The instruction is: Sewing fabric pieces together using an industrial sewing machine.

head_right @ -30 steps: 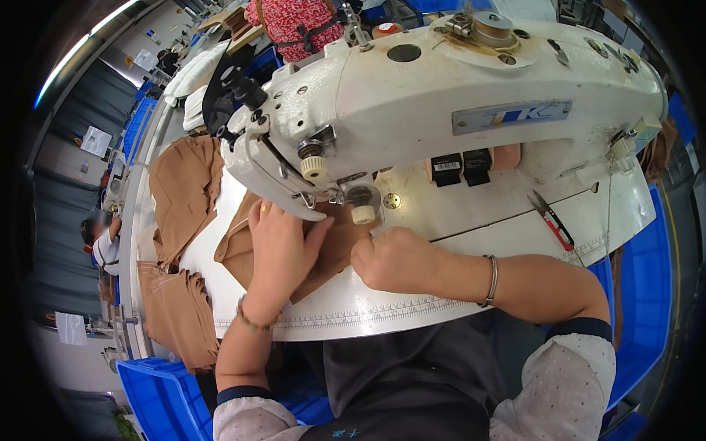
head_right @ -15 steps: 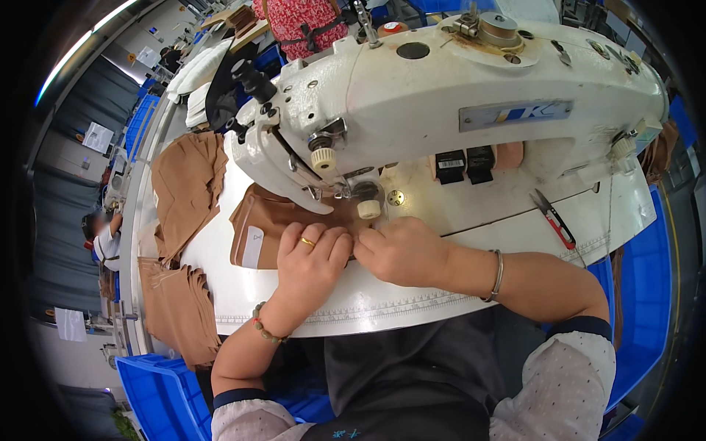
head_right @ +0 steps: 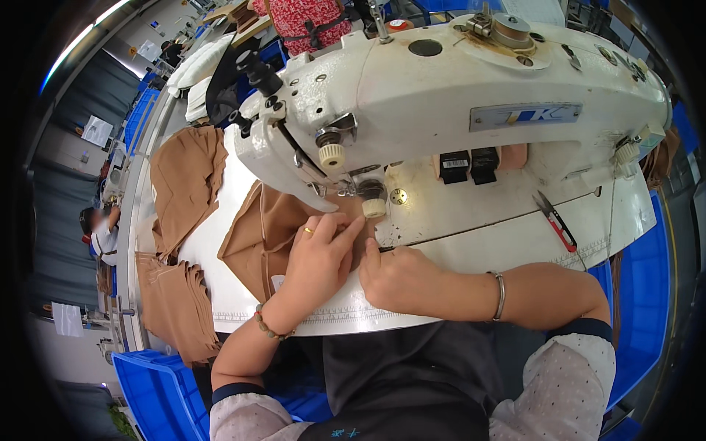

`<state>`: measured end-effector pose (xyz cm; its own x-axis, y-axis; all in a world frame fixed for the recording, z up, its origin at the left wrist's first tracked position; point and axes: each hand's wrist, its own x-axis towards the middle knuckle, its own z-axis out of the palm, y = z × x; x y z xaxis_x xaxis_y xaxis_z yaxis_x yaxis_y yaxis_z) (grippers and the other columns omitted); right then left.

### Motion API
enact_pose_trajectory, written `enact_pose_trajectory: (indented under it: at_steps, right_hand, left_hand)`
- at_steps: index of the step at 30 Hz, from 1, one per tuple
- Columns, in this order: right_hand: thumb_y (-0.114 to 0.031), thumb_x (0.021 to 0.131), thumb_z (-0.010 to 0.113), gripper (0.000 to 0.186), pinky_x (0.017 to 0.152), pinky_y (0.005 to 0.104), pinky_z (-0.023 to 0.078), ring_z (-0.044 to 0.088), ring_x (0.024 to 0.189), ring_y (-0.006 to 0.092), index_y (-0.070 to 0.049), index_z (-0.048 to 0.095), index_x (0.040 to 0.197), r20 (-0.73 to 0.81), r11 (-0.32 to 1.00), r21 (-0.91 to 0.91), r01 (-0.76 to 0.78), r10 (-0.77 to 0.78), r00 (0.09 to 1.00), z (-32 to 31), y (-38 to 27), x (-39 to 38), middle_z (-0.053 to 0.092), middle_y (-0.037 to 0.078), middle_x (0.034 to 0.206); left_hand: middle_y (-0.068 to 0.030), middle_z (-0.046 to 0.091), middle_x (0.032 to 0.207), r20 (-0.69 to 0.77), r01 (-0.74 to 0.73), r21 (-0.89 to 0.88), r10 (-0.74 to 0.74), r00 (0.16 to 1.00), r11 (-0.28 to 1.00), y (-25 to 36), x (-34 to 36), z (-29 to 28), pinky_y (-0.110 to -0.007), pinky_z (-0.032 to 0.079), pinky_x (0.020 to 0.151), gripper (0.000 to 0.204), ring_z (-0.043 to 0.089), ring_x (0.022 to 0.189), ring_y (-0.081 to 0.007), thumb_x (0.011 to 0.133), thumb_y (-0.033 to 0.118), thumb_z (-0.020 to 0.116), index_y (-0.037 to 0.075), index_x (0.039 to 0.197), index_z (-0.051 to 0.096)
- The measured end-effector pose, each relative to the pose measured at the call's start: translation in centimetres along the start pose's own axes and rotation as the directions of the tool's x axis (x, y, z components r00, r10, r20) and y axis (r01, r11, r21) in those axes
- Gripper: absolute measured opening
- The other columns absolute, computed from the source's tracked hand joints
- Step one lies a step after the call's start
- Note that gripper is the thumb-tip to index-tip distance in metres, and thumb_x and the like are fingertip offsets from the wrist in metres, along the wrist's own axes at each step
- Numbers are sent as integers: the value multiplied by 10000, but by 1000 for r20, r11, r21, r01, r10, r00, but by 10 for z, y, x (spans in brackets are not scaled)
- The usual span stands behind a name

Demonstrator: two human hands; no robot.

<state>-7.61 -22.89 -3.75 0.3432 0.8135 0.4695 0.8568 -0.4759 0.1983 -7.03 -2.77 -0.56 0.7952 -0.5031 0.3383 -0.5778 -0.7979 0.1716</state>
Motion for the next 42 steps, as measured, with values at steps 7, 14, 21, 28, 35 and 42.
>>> enact_pose_trajectory:
  at_steps: [7,14,21,28,35,42]
  right_hand:
    - [-132,760,654,267,451,267,486,626,503,147,66,710,931,10,999,-18,28,-28,1000,2,1,0,730,304,985]
    - [-136,717,665,175,391,286,452,600,444,156,31,666,767,-111,997,-77,-19,10,994,19,16,8,726,310,907]
    - [-124,757,660,295,444,266,464,626,528,140,59,722,982,27,996,-63,-69,71,997,20,27,16,739,200,967]
    - [-136,743,649,94,441,300,450,605,508,142,-46,621,750,-108,991,5,-132,132,985,29,31,19,571,24,634]
    - [-127,750,641,89,448,303,468,610,513,150,-42,617,749,-97,992,20,-122,124,988,26,32,18,569,38,639]
    - [-122,751,640,90,438,295,469,602,504,146,-35,617,751,-91,995,-4,-104,103,990,24,30,17,558,37,639]
  left_hand:
    - [-56,623,1106,-8,-53,8,53,999,999,1,-5,3,-391,500,842,460,585,946,-260,778,8,682,41,1236,706]
    - [-63,617,1104,-71,-41,27,43,997,999,-15,8,16,-393,498,858,436,579,966,-269,778,50,701,28,1214,708]
    - [-132,662,1091,-145,7,-53,-14,989,999,-37,22,29,-441,503,845,274,600,1022,-331,784,7,679,17,1048,750]
    - [-166,662,731,-171,10,-29,-15,985,1000,-47,43,31,-474,495,705,33,628,744,-385,745,37,690,22,718,701]
    - [-163,642,668,-207,9,-42,-17,978,999,-46,45,31,-487,496,660,68,625,683,-389,732,34,678,20,665,680]
    - [-170,639,666,-193,25,-59,-36,980,998,-46,44,31,-495,510,658,64,623,670,-397,727,29,676,17,664,679]
